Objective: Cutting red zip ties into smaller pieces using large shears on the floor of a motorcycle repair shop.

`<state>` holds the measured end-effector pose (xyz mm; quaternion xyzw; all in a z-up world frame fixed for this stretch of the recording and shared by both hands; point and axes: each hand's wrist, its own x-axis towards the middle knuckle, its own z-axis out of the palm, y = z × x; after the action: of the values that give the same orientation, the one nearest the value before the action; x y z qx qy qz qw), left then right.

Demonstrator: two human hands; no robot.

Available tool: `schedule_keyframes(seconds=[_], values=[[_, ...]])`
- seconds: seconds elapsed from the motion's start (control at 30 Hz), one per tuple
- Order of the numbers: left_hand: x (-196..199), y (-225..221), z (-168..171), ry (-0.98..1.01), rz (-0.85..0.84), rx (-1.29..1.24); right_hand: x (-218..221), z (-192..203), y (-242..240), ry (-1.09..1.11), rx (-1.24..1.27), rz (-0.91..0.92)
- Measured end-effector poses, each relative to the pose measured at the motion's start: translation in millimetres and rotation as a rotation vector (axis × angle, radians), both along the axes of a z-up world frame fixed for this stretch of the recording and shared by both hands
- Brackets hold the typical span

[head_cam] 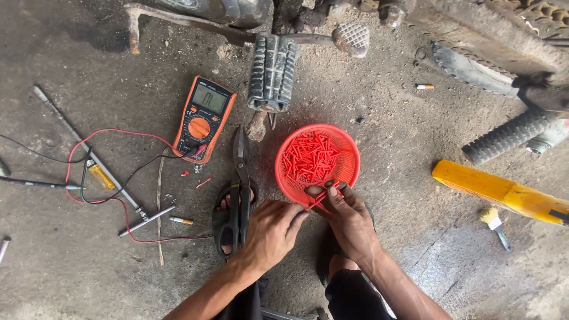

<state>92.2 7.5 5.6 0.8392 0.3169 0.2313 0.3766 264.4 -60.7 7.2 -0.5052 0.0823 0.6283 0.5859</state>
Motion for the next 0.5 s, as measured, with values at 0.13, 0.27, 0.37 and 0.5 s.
schedule_keyframes(seconds=[0.13, 0.27, 0.37, 0.5], values=[[3, -3, -6, 0.147, -0.015, -0.229, 0, 10, 4, -0.317, 0.027, 0.180], [13, 2, -8, -0.060, 0.054, -0.417, -9, 9, 1, -0.375, -0.015, 0.188], [17, -2, -17, -0.053, 0.123, -0.669, -9, -2, -2, -0.277, -0.069, 0.104], [17, 6, -8, -0.088, 0.077, -0.834, -9, 18, 13, -0.427, -0.223, 0.233]])
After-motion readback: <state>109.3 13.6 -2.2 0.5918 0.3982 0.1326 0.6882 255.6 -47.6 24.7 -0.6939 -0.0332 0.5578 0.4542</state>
